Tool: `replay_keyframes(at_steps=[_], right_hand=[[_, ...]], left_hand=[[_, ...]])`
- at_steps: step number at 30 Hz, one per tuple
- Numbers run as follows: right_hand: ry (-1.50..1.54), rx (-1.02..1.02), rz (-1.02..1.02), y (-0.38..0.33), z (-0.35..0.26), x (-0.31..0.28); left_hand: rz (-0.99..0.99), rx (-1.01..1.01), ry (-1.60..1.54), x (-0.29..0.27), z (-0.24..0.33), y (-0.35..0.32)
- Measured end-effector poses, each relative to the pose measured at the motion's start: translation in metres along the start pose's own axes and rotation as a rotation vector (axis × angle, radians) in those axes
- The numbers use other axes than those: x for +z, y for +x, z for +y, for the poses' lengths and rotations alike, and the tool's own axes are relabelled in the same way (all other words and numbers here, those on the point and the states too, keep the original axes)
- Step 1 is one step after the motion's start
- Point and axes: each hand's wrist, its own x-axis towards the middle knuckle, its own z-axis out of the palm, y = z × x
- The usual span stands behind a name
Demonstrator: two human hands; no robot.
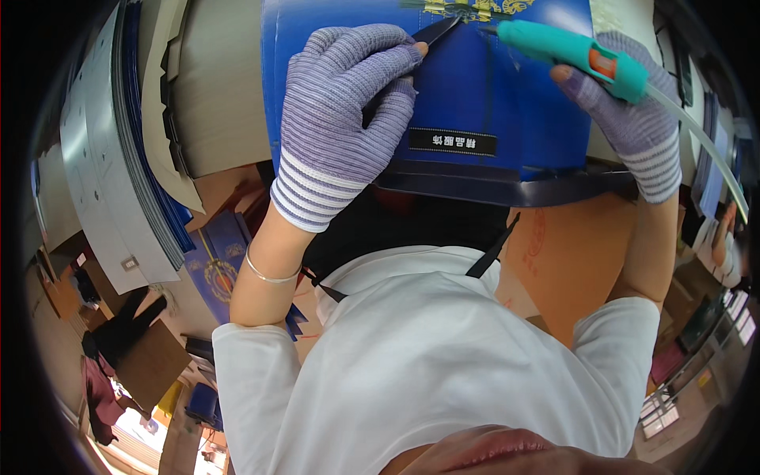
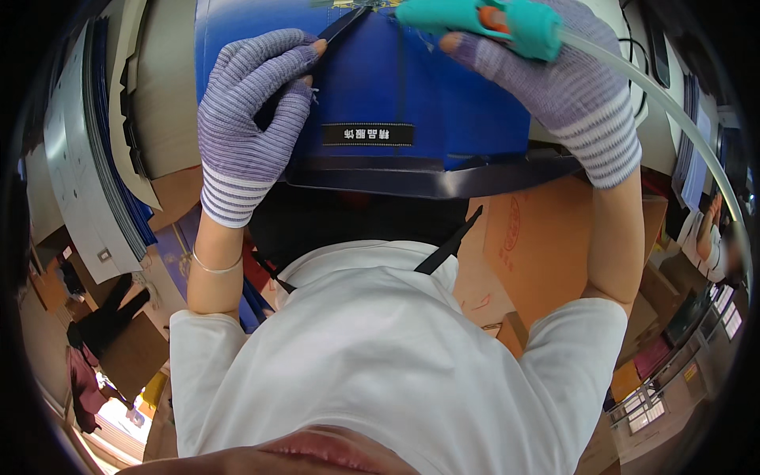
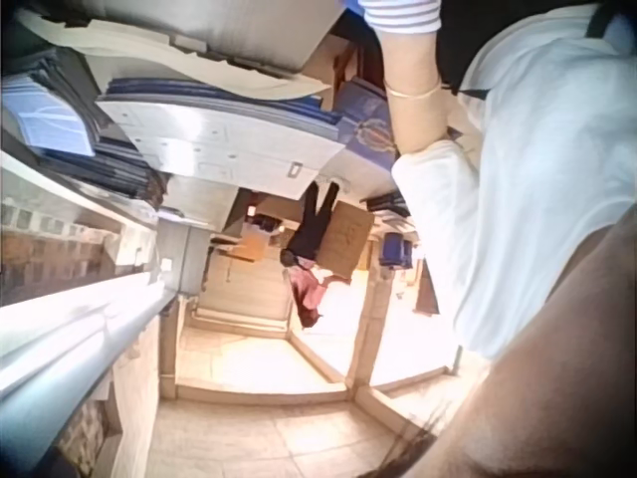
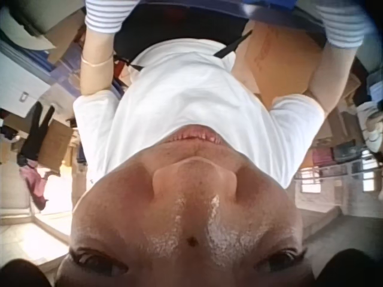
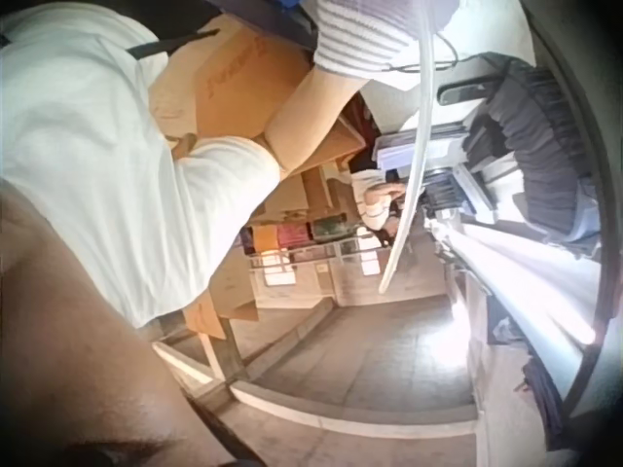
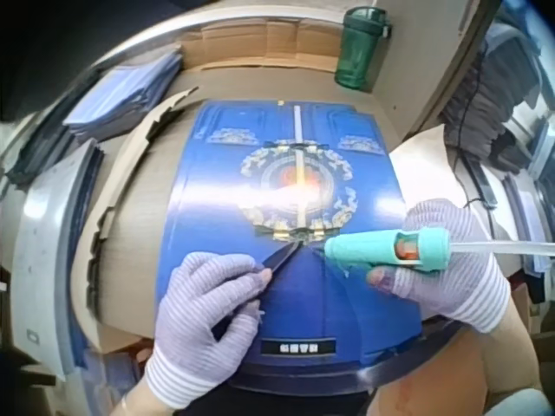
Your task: Using a glue gun to assemble cardboard folders by applying glue and attaching paper strips or folding components.
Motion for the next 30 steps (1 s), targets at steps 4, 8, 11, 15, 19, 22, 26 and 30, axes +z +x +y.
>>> replay_keyframes(at_steps=[4, 8, 11, 15, 19, 22, 26, 30], right_hand=[[-0.059, -0.024, 0.127, 0.007, -0.004, 0.007], [-0.159, -0.012, 0.004, -0.003, -0.005, -0.001], [-0.198, -0.013, -0.072, -0.009, -0.004, -0.008], [-0.052, -0.058, 0.029, -0.001, -0.001, -0.004], [-0.115, -0.024, -0.018, 0.005, -0.004, 0.000], [-0.068, -0.066, -0.005, 0.001, -0.007, 0.001], [-0.143, -0.154, -0.015, -0.012, -0.012, -0.011], [-0.221, -0.135, -0.119, -0.019, -0.011, -0.019]], left_hand=[[-0.059, -0.042, 0.051, -0.003, 0.004, 0.000], [-0.053, -0.044, 0.050, -0.004, 0.005, 0.001], [-0.062, -0.044, 0.051, -0.004, 0.003, 0.001], [-0.060, -0.032, 0.036, -0.003, 0.002, 0.001], [-0.063, -0.036, 0.037, -0.004, 0.003, 0.002], [-0.050, -0.040, 0.043, -0.003, 0.005, 0.001], [-0.052, -0.043, -0.022, -0.002, 0.005, 0.001], [-0.041, -0.026, -0.022, -0.001, 0.004, -0.001]])
